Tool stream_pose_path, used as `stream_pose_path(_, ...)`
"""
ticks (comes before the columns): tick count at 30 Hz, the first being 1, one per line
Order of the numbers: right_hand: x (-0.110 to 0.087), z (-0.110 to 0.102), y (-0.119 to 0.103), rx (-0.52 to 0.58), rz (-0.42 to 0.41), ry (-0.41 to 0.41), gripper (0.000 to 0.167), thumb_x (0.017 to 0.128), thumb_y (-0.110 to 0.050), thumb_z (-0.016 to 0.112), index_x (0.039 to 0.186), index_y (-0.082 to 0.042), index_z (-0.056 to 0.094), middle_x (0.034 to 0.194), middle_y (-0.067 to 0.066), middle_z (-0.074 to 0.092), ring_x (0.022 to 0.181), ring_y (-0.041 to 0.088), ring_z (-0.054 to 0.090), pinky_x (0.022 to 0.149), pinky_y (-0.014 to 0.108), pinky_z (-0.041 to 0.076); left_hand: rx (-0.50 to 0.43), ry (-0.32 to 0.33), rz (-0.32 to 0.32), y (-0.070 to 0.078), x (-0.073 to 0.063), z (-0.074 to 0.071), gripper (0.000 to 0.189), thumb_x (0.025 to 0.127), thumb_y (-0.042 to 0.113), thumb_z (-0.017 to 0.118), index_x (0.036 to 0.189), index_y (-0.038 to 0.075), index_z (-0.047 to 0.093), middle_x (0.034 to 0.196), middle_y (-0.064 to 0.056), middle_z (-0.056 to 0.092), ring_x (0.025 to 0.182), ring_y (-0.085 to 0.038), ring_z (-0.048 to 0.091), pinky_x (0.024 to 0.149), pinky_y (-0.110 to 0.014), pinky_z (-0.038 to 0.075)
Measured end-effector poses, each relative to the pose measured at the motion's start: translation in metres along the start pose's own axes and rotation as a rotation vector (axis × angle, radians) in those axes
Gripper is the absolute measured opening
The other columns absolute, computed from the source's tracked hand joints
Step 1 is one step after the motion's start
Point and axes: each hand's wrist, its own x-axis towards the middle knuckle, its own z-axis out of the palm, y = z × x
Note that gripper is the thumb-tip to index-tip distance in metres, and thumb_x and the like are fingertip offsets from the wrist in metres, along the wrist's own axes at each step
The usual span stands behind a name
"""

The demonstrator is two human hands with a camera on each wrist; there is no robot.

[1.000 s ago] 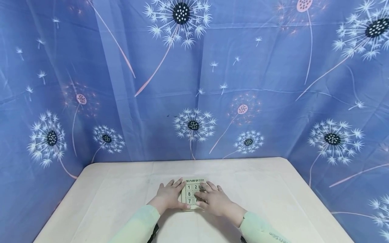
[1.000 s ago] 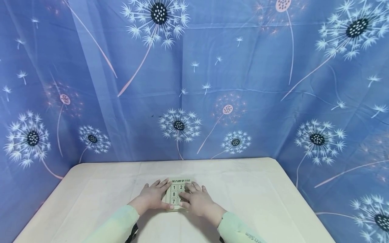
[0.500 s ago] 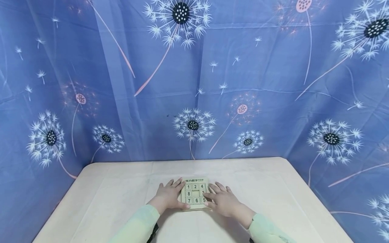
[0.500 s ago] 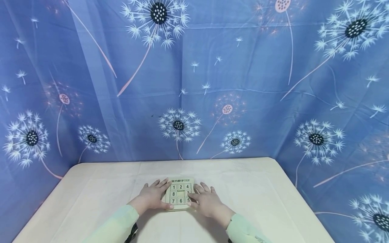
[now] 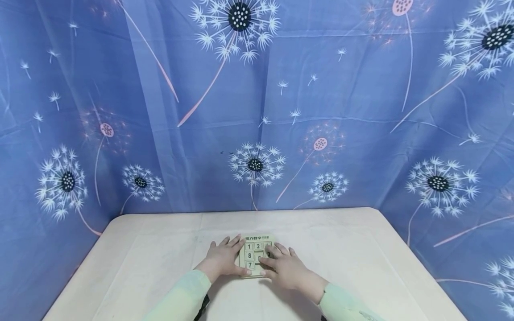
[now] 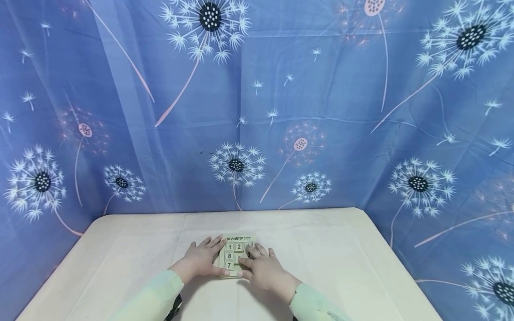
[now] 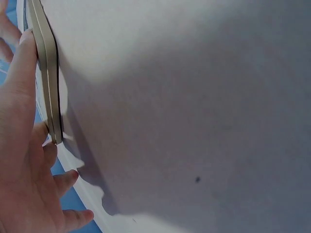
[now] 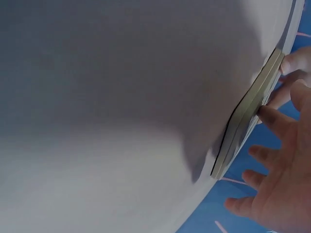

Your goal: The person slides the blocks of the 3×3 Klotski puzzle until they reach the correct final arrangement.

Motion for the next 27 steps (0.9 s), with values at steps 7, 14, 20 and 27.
stream_pose_path(7,0.007,-0.002,0.004,0.001,0.002,0.002,0.05,0.101,-0.048,0.056,0.139,-0.017,0.065,0.159,0.019,0.047,0.148,0.049,0.039,0.112,0.078,0.034,0.003,-0.002,-0.002,-0.001,0.001,0.001,0.101,0.077,0.073,0.074,0.157,0.021,0.042,0.168,-0.001,0.036,0.153,-0.037,0.037,0.121,-0.069,0.032)
stream_pose_path(14,-0.012,-0.011,0.009,0.024,0.013,-0.028,0.054,0.101,-0.048,0.057,0.144,-0.015,0.06,0.16,0.019,0.044,0.149,0.049,0.037,0.112,0.08,0.032,-0.009,0.0,-0.001,-0.003,0.0,0.002,0.102,0.077,0.073,0.074,0.158,0.021,0.041,0.168,-0.001,0.035,0.154,-0.037,0.036,0.121,-0.07,0.031)
stream_pose_path(20,-0.02,-0.01,0.012,0.015,0.014,-0.013,0.054,0.1,-0.049,0.057,0.14,-0.014,0.063,0.159,0.02,0.046,0.149,0.05,0.037,0.113,0.08,0.031,-0.006,-0.001,-0.016,-0.002,-0.001,-0.002,0.101,0.077,0.072,0.075,0.158,0.021,0.042,0.168,-0.001,0.036,0.154,-0.037,0.036,0.121,-0.07,0.031)
stream_pose_path(27,-0.01,-0.003,0.005,0.04,-0.021,-0.015,0.052,0.1,-0.049,0.057,0.14,-0.018,0.064,0.159,0.018,0.046,0.148,0.049,0.038,0.112,0.079,0.034,-0.008,0.005,-0.001,-0.001,0.001,0.003,0.101,0.077,0.072,0.075,0.158,0.021,0.042,0.168,-0.001,0.036,0.153,-0.037,0.037,0.12,-0.07,0.032)
